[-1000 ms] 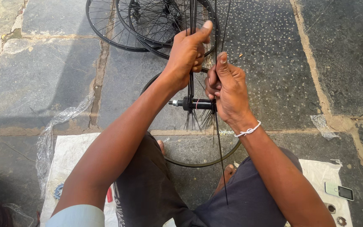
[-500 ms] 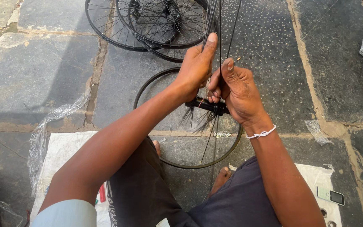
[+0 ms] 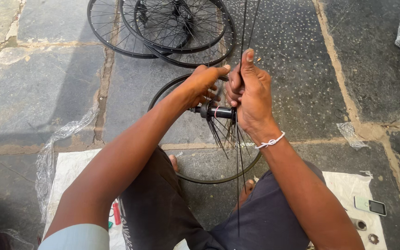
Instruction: The person builds a bicycle wheel by inserting spokes into a hub and then threading them through a rim one by one.
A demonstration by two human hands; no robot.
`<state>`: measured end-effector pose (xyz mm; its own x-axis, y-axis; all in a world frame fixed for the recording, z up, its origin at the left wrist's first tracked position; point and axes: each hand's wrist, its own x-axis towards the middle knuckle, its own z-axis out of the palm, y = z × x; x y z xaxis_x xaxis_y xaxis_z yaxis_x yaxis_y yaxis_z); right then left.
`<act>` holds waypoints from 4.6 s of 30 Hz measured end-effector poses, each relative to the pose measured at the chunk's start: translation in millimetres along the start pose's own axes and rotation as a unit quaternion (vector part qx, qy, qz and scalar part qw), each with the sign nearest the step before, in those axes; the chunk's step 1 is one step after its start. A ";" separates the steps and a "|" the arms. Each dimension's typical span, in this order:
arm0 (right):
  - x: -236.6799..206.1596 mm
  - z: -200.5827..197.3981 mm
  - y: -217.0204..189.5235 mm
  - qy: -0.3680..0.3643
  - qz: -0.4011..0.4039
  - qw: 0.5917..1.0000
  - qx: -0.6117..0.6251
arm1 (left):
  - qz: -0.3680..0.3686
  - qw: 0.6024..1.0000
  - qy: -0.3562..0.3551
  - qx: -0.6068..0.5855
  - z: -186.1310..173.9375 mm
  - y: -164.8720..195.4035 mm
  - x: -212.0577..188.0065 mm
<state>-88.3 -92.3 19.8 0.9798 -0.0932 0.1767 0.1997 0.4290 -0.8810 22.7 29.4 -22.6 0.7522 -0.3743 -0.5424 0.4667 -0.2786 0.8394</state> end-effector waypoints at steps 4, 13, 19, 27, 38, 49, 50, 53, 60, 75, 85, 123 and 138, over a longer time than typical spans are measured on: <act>1.9 -4.6 -2.6 0.018 0.011 1.000 0.003 | 0.052 0.991 0.061 0.103 -5.2 -10.3 14.8; 6.3 -25.5 -1.3 0.066 -0.005 0.998 0.003 | 0.312 0.947 -0.071 -0.033 -27.7 32.9 -32.2; 4.5 -73.6 -32.9 0.147 -0.076 0.985 -0.047 | 0.468 0.843 -0.157 -0.212 -193.2 13.0 -55.1; -37.3 -132.3 -75.1 0.200 -0.167 0.963 -0.076 | -0.035 0.938 0.270 -0.217 -171.9 -281.4 -10.6; -60.1 -174.0 -81.6 0.286 -0.226 0.913 -0.183 | 0.089 0.939 0.177 -0.282 -125.6 -160.0 -26.5; -63.9 -164.7 -72.2 0.232 -0.193 0.939 -0.164 | 0.155 0.972 0.117 -0.128 -26.7 29.6 -123.1; -65.4 -164.5 -71.3 0.226 -0.195 0.940 -0.165 | 0.152 0.975 0.102 -0.129 -25.0 35.7 -119.5; -69.2 -170.1 -68.0 0.211 -0.192 0.944 -0.167 | 0.168 0.972 0.071 -0.145 -35.9 40.8 -126.4; -71.8 -188.3 -58.9 0.212 -0.139 0.964 -0.080 | 0.212 0.950 0.223 -0.052 27.1 -192.5 -227.2; -55.0 -120.4 -50.8 0.204 -0.118 0.960 -0.152 | 0.272 0.946 0.043 -0.172 -70.1 -20.7 -119.0; -27.8 -82.2 -14.7 0.268 -0.058 0.955 -0.116 | 0.334 0.916 0.181 -0.132 -13.9 -67.0 -114.4; -8.0 -67.1 118.3 0.199 0.084 0.930 -0.297 | 0.254 0.941 0.223 -0.002 -24.8 -35.6 -145.9; -24.4 -36.8 141.9 0.050 0.115 0.914 -0.386 | 0.316 0.923 0.215 -0.051 -40.7 -39.0 -145.4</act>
<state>-84.1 -62.3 -125.7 0.9822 -0.1783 -0.0589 -0.1129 -0.3098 -0.9441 -85.9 130.7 25.0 0.9938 -0.0417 0.1027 -0.1041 -0.0317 0.9941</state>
